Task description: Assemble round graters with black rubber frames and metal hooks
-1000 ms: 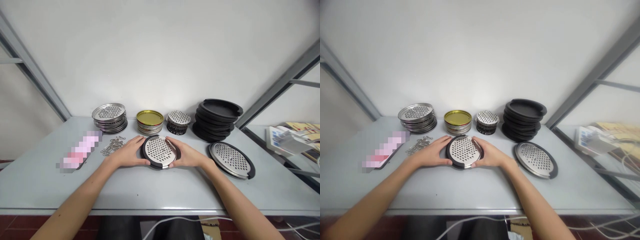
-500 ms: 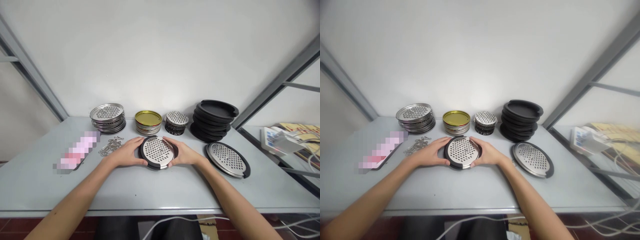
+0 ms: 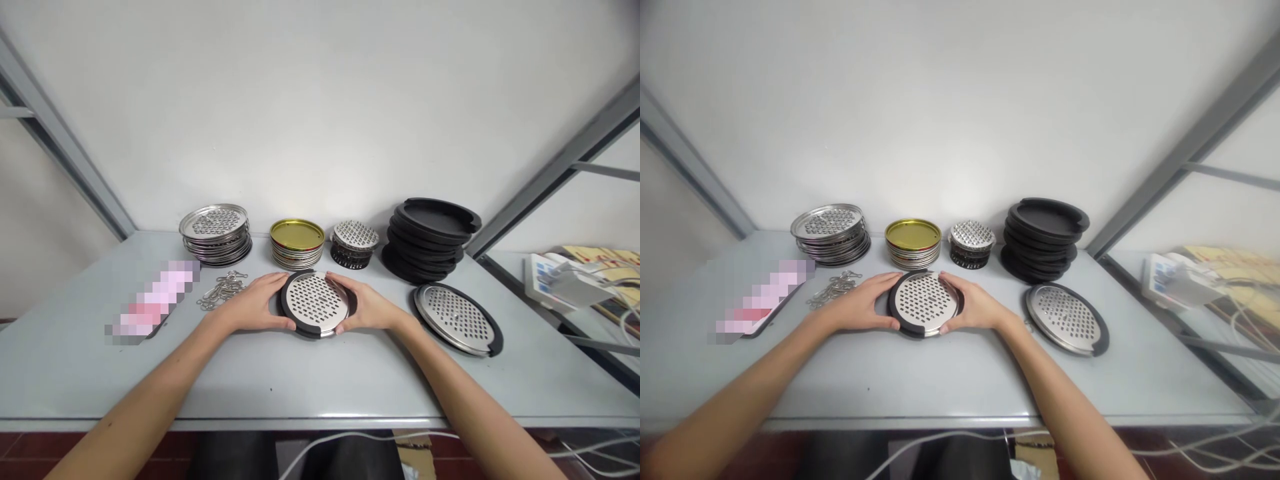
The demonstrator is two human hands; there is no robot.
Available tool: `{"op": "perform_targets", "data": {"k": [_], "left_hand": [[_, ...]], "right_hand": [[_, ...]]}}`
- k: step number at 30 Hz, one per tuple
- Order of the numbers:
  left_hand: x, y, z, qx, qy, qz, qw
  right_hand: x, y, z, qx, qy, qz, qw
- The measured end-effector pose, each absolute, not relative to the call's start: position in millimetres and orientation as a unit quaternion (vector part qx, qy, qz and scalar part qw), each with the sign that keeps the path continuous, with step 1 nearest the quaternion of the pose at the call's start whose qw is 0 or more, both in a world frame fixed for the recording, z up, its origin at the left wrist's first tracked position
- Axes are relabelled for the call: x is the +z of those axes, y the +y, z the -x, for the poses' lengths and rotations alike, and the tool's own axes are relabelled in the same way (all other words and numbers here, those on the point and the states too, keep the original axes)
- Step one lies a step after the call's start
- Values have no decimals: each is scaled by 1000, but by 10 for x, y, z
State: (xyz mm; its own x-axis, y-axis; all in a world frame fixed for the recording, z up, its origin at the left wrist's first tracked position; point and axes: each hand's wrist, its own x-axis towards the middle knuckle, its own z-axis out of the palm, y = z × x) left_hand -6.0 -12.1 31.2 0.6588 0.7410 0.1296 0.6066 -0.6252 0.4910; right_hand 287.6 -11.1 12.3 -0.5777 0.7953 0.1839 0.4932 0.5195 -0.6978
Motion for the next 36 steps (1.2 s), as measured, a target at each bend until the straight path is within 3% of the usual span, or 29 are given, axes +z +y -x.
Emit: {"op": "perform_targets", "data": {"k": [22, 36], "left_hand": [[279, -185, 64, 97, 412, -890, 171], [270, -183, 68, 91, 408, -894, 160]], "right_hand": [[118, -147, -2906, 202, -881, 390, 176], [125, -152, -2906, 197, -883, 387, 177]]}}
